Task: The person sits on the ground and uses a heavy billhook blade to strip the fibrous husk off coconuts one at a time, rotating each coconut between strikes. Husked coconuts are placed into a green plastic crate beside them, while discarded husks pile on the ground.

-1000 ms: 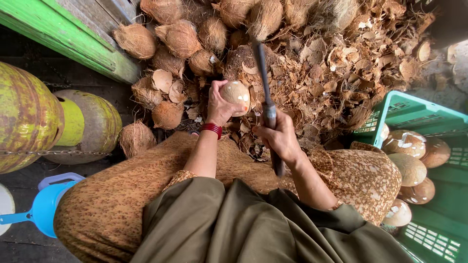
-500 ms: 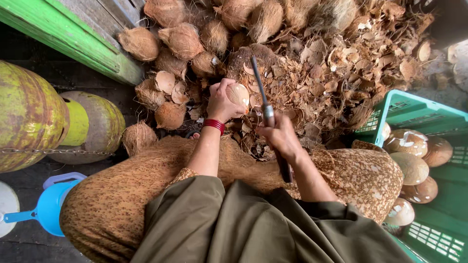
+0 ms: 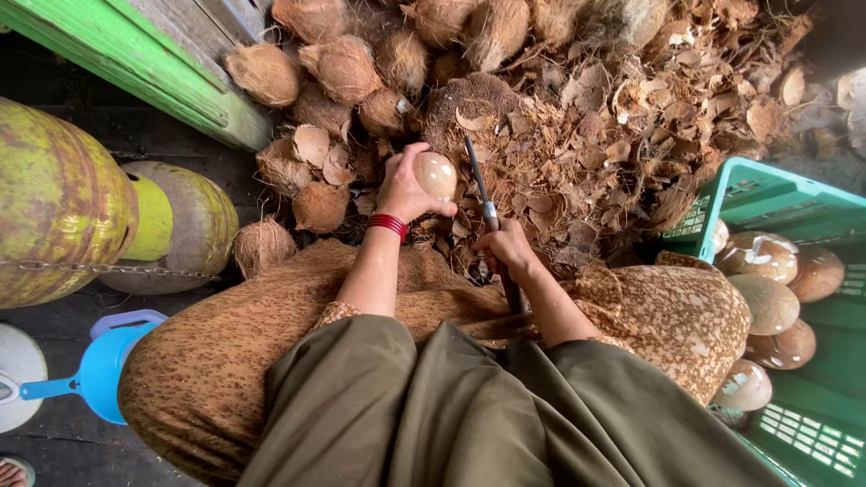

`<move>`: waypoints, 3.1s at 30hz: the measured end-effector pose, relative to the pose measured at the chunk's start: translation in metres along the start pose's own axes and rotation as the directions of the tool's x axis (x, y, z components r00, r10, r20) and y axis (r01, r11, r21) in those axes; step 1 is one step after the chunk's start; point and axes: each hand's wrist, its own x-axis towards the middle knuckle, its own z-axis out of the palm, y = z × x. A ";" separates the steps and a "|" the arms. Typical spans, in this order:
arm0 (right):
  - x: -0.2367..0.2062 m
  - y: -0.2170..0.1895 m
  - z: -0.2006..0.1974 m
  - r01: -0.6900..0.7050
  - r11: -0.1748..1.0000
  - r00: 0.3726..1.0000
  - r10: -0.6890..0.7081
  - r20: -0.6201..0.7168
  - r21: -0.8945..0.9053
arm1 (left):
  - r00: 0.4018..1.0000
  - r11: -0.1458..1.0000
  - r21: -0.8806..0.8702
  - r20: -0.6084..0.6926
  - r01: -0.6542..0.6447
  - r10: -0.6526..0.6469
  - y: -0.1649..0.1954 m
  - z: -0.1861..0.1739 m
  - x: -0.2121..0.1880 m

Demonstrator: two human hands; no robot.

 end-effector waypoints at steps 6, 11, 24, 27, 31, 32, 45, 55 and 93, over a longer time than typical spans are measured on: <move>-0.035 -0.037 -0.003 0.413 0.907 0.907 -0.417 -0.052 -0.079 | 0.995 0.984 -0.169 -0.070 0.058 -0.071 0.003 0.018 0.008; -0.010 -0.016 0.012 0.657 0.754 0.754 -0.657 -0.010 -0.030 | 0.987 0.981 -0.120 -0.025 0.152 -0.156 0.002 0.020 0.015; -0.040 -0.029 -0.017 0.358 0.905 0.925 -0.378 -0.048 -0.231 | 0.999 0.963 0.266 -0.020 0.035 -0.031 0.034 0.008 0.011; -0.030 -0.020 -0.012 0.621 0.725 0.754 -0.656 -0.024 -0.299 | 0.999 0.935 0.351 0.013 0.045 -0.053 0.047 0.009 0.015; 0.011 0.000 0.004 0.300 0.933 0.950 -0.310 -0.022 -0.201 | 0.997 0.925 0.377 0.050 0.036 -0.059 0.044 0.006 0.017; 0.018 0.003 0.004 0.098 0.975 0.995 -0.099 0.006 -0.199 | 0.999 0.935 0.354 0.040 0.002 -0.018 0.040 0.006 0.018; -0.014 -0.014 -0.017 0.217 0.974 0.975 -0.220 0.028 0.068 | 0.997 0.990 -0.142 -0.071 0.023 -0.034 0.017 0.014 0.005; -0.030 -0.024 -0.026 0.455 0.888 0.889 -0.457 -0.028 -0.059 | 0.990 0.990 -0.043 -0.040 0.133 -0.135 0.052 0.011 -0.005; -0.003 -0.004 0.003 0.794 0.599 0.607 -0.791 -0.079 0.106 | 0.983 0.952 -0.303 -0.161 0.036 -0.089 -0.004 0.026 -0.005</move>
